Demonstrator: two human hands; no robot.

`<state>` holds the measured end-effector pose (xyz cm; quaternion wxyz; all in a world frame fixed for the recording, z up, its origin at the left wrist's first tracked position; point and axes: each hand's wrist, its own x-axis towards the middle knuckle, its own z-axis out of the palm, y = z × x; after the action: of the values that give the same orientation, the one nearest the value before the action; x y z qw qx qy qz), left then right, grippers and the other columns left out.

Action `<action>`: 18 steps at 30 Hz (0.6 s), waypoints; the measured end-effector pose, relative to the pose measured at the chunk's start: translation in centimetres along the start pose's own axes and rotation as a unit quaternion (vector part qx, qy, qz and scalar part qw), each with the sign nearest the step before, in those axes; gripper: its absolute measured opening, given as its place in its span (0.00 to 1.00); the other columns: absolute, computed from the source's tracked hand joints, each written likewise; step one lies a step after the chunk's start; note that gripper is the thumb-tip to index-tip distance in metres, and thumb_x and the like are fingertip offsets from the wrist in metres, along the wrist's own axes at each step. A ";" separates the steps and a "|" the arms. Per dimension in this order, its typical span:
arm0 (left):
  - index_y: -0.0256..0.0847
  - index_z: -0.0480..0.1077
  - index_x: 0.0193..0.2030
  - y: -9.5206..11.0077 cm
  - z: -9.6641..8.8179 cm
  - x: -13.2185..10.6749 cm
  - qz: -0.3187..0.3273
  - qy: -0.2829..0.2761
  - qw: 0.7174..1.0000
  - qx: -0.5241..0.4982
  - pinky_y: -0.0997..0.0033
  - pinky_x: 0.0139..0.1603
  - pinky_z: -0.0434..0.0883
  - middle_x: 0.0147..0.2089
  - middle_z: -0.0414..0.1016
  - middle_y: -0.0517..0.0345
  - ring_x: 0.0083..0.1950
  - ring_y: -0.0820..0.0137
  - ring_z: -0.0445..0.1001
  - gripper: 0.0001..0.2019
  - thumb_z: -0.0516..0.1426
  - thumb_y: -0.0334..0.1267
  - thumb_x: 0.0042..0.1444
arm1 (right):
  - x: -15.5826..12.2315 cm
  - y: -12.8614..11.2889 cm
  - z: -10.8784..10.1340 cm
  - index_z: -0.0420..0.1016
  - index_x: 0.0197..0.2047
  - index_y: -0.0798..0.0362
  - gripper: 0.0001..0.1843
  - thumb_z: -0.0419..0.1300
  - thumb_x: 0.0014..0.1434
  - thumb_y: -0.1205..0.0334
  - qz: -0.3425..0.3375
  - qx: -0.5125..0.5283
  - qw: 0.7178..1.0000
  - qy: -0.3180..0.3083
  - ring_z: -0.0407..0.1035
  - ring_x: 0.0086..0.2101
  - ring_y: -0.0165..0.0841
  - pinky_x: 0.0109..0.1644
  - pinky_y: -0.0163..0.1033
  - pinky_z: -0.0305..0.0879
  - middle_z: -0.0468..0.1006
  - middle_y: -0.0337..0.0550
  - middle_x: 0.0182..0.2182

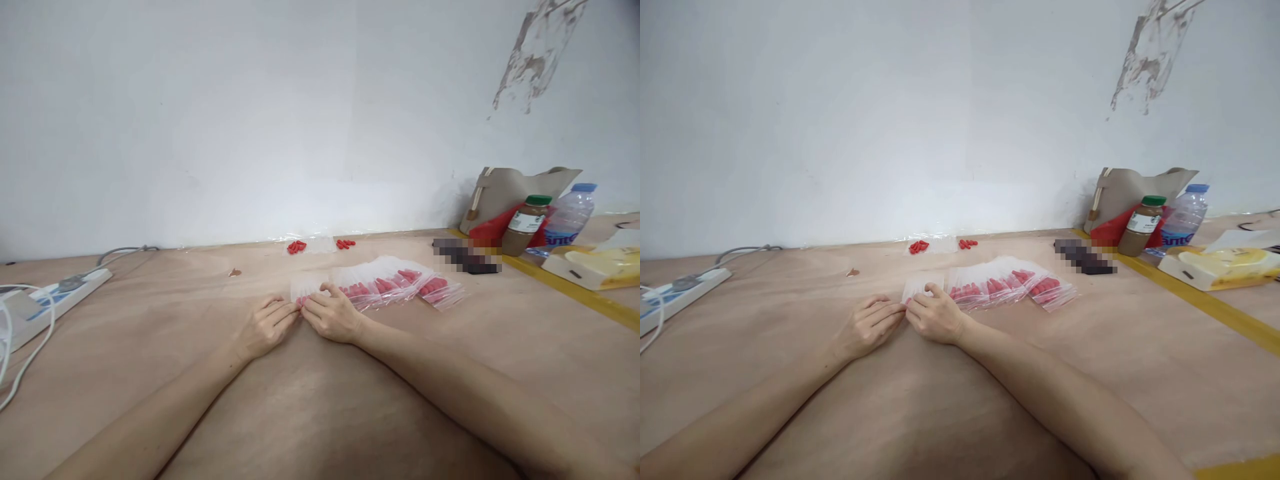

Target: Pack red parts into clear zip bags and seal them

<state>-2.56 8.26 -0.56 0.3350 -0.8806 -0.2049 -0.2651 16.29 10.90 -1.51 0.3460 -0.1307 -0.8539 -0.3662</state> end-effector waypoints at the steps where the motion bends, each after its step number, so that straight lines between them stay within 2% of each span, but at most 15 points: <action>1: 0.38 0.69 0.35 0.0 0.0 0.0 0.001 0.003 1.000 0.001 0.66 0.41 0.68 0.38 0.76 0.56 0.36 0.71 0.74 0.09 0.49 0.25 0.58 | 0.0 0.0 0.0 0.68 0.25 0.55 0.15 0.46 0.59 0.73 0.001 -0.002 1.000 0.003 0.58 0.29 0.27 0.43 0.41 0.51 0.69 0.37 0.23; 10: 0.38 0.68 0.34 0.3 -0.3 -0.1 -0.008 0.048 0.999 -0.011 0.66 0.42 0.68 0.36 0.77 0.57 0.33 0.72 0.73 0.06 0.52 0.25 0.55 | -0.4 0.0 -0.5 0.68 0.28 0.56 0.11 0.48 0.58 0.71 -0.005 -0.048 0.998 0.028 0.59 0.29 0.28 0.44 0.42 0.52 0.70 0.39 0.25; 14: 0.38 0.67 0.33 0.2 -0.5 -0.2 -0.020 0.043 0.999 -0.016 0.66 0.42 0.68 0.34 0.76 0.59 0.31 0.74 0.72 0.05 0.53 0.26 0.55 | -1.2 0.5 -1.2 0.69 0.29 0.56 0.10 0.48 0.57 0.71 -0.009 -0.063 0.998 0.011 0.60 0.30 0.29 0.44 0.43 0.52 0.71 0.40 0.28; 18: 0.38 0.65 0.29 -0.2 -0.7 -0.6 -0.024 0.023 0.999 -0.024 0.67 0.40 0.68 0.32 0.75 0.59 0.29 0.75 0.71 0.06 0.52 0.27 0.56 | -2.1 1.2 -1.9 0.67 0.28 0.56 0.11 0.48 0.57 0.72 0.007 -0.087 0.996 -0.015 0.59 0.29 0.29 0.43 0.43 0.51 0.69 0.39 0.24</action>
<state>-3.34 7.74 -0.36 0.3118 -0.8770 -0.2120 -0.2977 19.33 10.46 -1.35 0.3234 -0.1720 -0.8229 -0.4344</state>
